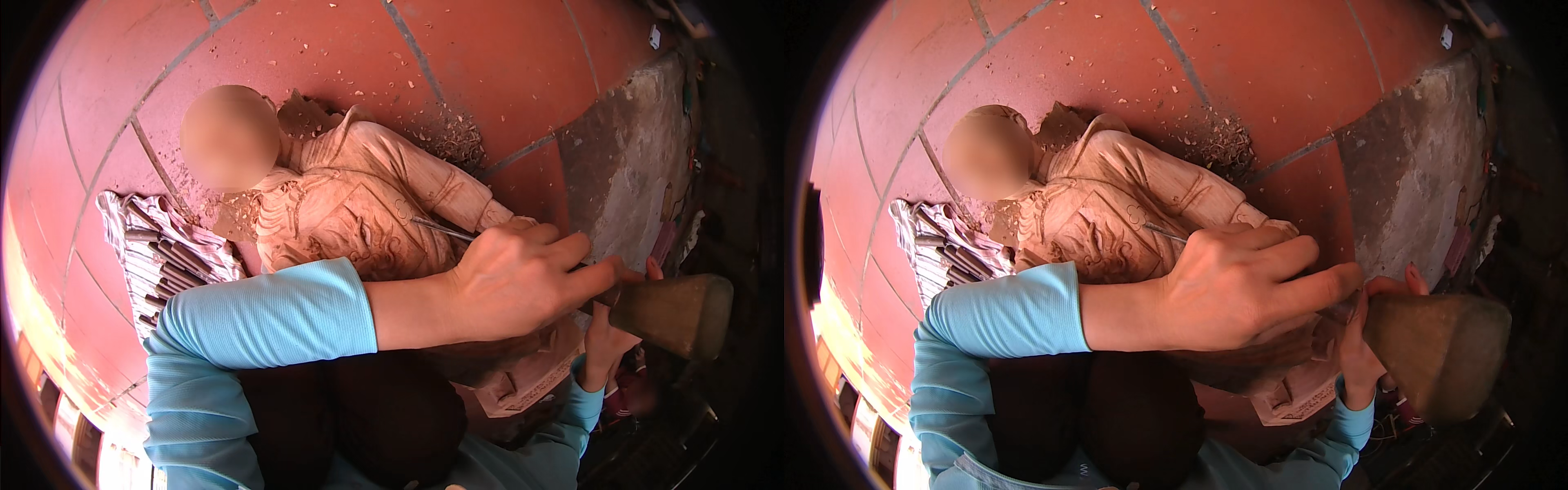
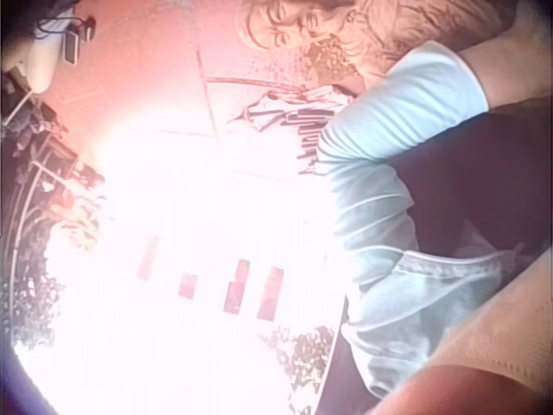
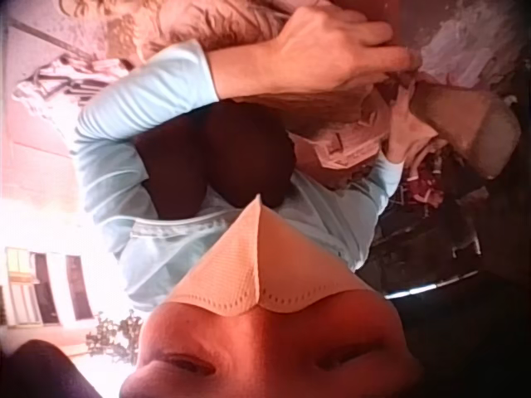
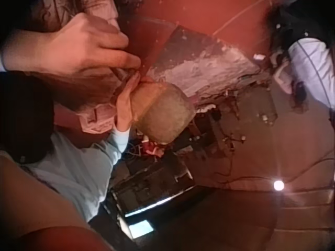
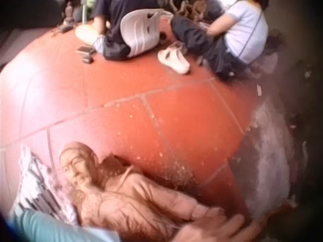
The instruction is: The person carves a wooden sculpture of a figure using a chisel and a mallet. They repeatedly strike the chisel to shape the wood, occasionally switching tools from a collection laid out on a cloth nearby.
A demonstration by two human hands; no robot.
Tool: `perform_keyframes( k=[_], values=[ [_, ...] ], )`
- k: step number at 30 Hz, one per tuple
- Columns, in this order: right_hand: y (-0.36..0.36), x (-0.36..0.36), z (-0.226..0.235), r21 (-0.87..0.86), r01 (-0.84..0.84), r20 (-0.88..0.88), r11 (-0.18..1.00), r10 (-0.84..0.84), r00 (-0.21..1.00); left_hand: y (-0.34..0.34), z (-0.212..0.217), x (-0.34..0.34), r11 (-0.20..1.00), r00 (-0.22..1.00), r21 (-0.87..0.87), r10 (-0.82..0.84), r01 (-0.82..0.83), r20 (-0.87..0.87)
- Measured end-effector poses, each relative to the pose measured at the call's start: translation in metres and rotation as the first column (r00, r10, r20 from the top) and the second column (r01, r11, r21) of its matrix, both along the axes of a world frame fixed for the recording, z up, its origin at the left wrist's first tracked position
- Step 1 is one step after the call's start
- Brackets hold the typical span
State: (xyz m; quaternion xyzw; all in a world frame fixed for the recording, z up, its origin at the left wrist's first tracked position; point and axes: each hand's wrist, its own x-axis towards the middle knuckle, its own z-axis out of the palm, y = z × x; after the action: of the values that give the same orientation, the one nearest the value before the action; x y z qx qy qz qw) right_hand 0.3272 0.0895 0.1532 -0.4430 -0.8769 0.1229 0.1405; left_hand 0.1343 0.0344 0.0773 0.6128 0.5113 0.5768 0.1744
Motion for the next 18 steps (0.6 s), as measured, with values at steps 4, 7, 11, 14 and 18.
perform_keyframes(
  k=[4,7,11,14,18],
  values=[
    [-0.002,-0.003,0.001,-0.073,0.104,-0.106,0.992,-0.112,0.988,0.003,0.002,-0.003,0.996,0.999,-0.077,-0.033,0.034,0.02],
    [-0.001,-0.003,0.002,-0.18,0.192,-0.255,0.965,-0.234,0.938,0.009,0.005,-0.008,0.979,0.991,-0.169,-0.095,0.11,0.097],
    [0.006,-0.015,0.007,-0.211,0.215,-0.334,0.954,-0.277,0.901,0.007,0.001,-0.005,0.977,0.987,-0.164,-0.121,0.137,0.102],
    [0.008,-0.014,0.002,-0.219,0.249,-0.326,0.943,-0.312,0.893,0.011,0.002,-0.007,0.976,0.988,-0.184,-0.093,0.115,0.122],
    [0.018,0.005,-0.002,0.044,0.182,0.001,0.982,-0.182,0.983,0.013,0.003,-0.009,0.982,0.984,-0.175,-0.042,0.074,0.176]
  ],
)
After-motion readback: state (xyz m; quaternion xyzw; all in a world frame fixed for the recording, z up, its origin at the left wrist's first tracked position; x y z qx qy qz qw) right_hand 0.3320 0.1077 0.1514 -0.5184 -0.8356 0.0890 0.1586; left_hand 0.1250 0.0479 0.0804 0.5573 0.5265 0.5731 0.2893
